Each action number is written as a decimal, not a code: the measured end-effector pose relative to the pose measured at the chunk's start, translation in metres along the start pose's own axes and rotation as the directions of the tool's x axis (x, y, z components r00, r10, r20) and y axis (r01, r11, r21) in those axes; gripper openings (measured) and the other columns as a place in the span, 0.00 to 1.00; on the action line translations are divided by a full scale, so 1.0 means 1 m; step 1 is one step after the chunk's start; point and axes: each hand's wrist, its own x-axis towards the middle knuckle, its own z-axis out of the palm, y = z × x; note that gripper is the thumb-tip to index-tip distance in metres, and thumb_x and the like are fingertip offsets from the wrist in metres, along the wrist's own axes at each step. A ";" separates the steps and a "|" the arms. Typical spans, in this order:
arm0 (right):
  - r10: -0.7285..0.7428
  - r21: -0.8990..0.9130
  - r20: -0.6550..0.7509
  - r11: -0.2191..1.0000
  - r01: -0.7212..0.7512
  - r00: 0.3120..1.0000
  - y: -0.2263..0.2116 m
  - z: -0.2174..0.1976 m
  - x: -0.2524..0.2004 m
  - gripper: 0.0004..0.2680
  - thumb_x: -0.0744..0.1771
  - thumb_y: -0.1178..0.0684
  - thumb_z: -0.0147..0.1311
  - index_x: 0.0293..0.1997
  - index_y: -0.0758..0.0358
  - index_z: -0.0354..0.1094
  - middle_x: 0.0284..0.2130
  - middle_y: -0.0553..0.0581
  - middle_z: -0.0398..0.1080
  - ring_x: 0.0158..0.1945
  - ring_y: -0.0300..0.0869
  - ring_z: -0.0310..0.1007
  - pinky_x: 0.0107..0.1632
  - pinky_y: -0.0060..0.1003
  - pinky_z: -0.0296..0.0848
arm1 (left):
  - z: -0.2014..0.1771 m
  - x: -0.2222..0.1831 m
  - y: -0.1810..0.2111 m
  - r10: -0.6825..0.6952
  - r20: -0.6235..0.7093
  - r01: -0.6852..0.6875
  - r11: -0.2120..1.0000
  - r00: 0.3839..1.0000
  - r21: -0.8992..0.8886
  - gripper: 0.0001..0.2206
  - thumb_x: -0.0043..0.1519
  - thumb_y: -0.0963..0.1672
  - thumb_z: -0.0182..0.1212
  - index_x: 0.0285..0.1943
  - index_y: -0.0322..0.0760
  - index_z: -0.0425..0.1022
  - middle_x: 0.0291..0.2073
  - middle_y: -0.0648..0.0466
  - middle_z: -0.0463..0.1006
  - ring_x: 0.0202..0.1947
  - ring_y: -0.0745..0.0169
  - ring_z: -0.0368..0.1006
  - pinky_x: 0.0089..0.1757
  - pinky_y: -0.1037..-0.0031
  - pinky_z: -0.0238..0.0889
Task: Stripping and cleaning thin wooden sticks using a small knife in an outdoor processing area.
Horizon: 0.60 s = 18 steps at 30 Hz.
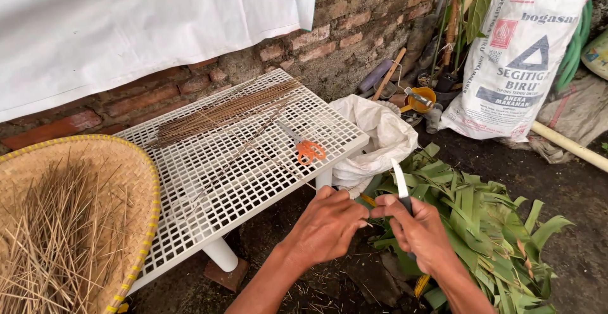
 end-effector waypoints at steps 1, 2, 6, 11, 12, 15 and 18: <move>-0.016 -0.011 0.023 1.000 0.016 1.000 0.002 0.005 -0.004 0.11 0.67 0.58 0.53 0.46 0.80 0.76 0.34 0.76 0.79 0.12 0.36 0.46 0.13 0.31 0.45 | -0.001 -0.002 -0.005 0.002 -0.026 -0.002 1.000 1.000 -0.008 0.03 0.62 0.40 0.57 0.35 0.42 0.71 0.26 0.55 0.73 0.30 0.60 0.62 0.43 0.67 0.54; -0.032 -0.021 0.047 0.999 0.033 0.998 0.004 0.010 -0.009 0.10 0.66 0.59 0.55 0.44 0.81 0.77 0.33 0.77 0.80 0.11 0.37 0.47 0.12 0.31 0.46 | -0.003 -0.004 -0.010 0.003 -0.051 -0.004 1.000 0.999 -0.016 0.03 0.65 0.42 0.53 0.38 0.41 0.68 0.26 0.54 0.69 0.31 0.58 0.60 0.43 0.66 0.53; 0.014 -0.003 0.086 1.000 -0.013 0.996 0.016 0.013 -0.017 0.11 0.65 0.58 0.59 0.39 0.85 0.76 0.27 0.80 0.78 0.10 0.36 0.45 0.12 0.32 0.43 | -0.016 -0.002 -0.003 -0.051 -0.067 0.048 0.997 0.996 -0.058 0.07 0.66 0.46 0.53 0.38 0.40 0.68 0.24 0.54 0.66 0.28 0.59 0.60 0.43 0.68 0.54; -0.079 0.020 0.091 0.997 0.078 0.993 0.028 0.012 -0.017 0.07 0.64 0.63 0.61 0.37 0.84 0.78 0.26 0.74 0.79 0.11 0.36 0.47 0.12 0.32 0.46 | -0.015 -0.001 0.002 -0.052 -0.087 0.046 0.997 0.995 -0.065 0.07 0.67 0.45 0.54 0.43 0.37 0.69 0.26 0.53 0.68 0.27 0.59 0.60 0.43 0.67 0.55; -0.080 0.022 0.098 0.997 0.078 0.992 0.029 0.011 -0.016 0.07 0.64 0.63 0.61 0.37 0.84 0.78 0.26 0.74 0.79 0.11 0.36 0.47 0.12 0.32 0.46 | -0.017 -0.002 0.003 -0.056 -0.089 0.051 0.997 0.994 -0.059 0.07 0.67 0.45 0.54 0.43 0.37 0.69 0.26 0.53 0.68 0.27 0.59 0.60 0.43 0.67 0.55; -0.132 0.001 0.085 0.991 0.132 0.988 0.031 0.003 -0.013 0.06 0.63 0.64 0.63 0.36 0.82 0.78 0.25 0.73 0.79 0.12 0.37 0.49 0.13 0.32 0.48 | -0.018 -0.001 0.004 -0.015 -0.132 0.005 0.998 0.991 -0.069 0.09 0.67 0.45 0.53 0.51 0.34 0.68 0.28 0.52 0.70 0.31 0.57 0.63 0.48 0.65 0.55; -0.160 -0.008 0.067 0.987 0.161 0.985 0.029 -0.005 -0.008 0.06 0.64 0.63 0.62 0.37 0.81 0.78 0.23 0.69 0.77 0.12 0.37 0.49 0.13 0.33 0.49 | -0.017 -0.003 -0.008 -0.033 -0.176 0.041 0.998 0.984 0.045 0.20 0.70 0.50 0.44 0.65 0.34 0.66 0.61 0.46 0.74 0.66 0.46 0.65 0.68 0.42 0.38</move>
